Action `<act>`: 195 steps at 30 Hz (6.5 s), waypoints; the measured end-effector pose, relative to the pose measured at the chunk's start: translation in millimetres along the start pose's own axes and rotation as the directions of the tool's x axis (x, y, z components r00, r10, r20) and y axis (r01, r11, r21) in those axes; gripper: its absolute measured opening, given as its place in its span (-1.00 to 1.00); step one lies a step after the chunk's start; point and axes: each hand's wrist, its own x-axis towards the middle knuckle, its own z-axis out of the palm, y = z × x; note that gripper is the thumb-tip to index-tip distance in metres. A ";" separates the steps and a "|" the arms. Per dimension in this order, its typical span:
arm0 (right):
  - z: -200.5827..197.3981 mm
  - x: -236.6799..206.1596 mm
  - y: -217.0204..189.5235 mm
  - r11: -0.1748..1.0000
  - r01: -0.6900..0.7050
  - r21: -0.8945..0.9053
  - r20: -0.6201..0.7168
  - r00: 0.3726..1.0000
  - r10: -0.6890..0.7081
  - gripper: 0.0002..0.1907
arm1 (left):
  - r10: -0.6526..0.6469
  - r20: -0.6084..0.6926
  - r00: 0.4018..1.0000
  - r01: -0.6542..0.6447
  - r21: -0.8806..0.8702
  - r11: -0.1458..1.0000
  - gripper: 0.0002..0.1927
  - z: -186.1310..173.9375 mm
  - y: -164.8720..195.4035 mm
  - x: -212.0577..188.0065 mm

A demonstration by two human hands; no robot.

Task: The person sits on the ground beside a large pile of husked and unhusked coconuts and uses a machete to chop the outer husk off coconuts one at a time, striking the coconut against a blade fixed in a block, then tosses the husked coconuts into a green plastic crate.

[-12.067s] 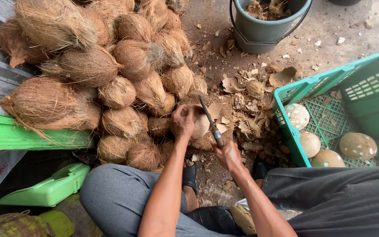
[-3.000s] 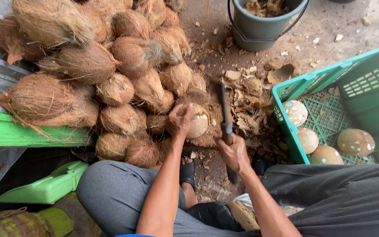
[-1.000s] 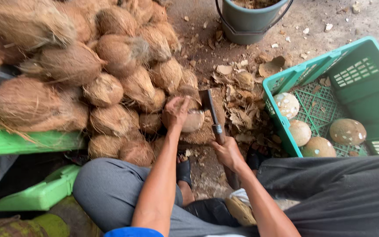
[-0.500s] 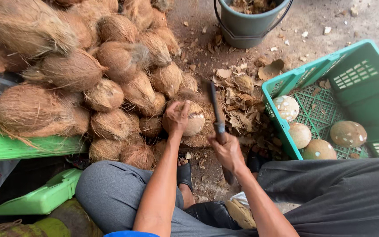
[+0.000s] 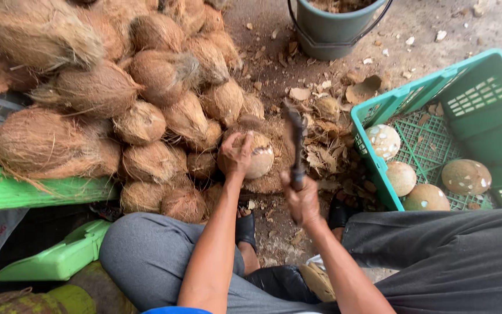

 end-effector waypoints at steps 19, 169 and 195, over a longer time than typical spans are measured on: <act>1.7 9.4 15.8 0.960 -0.278 0.016 0.098 0.956 0.276 -0.67 | 0.001 0.000 1.000 -0.001 -0.202 0.979 -0.35 -19.1 18.7 -12.1; 3.8 10.4 66.2 0.902 -0.370 -0.224 0.153 0.900 0.407 -0.59 | -0.279 -0.048 0.959 0.243 -0.362 0.900 -0.03 -9.7 11.8 -41.5; -12.6 -19.3 -9.4 0.994 -0.058 -0.097 0.058 0.996 0.064 -0.61 | 0.378 -0.116 0.919 -0.359 0.153 0.921 -0.44 1.3 4.1 -7.8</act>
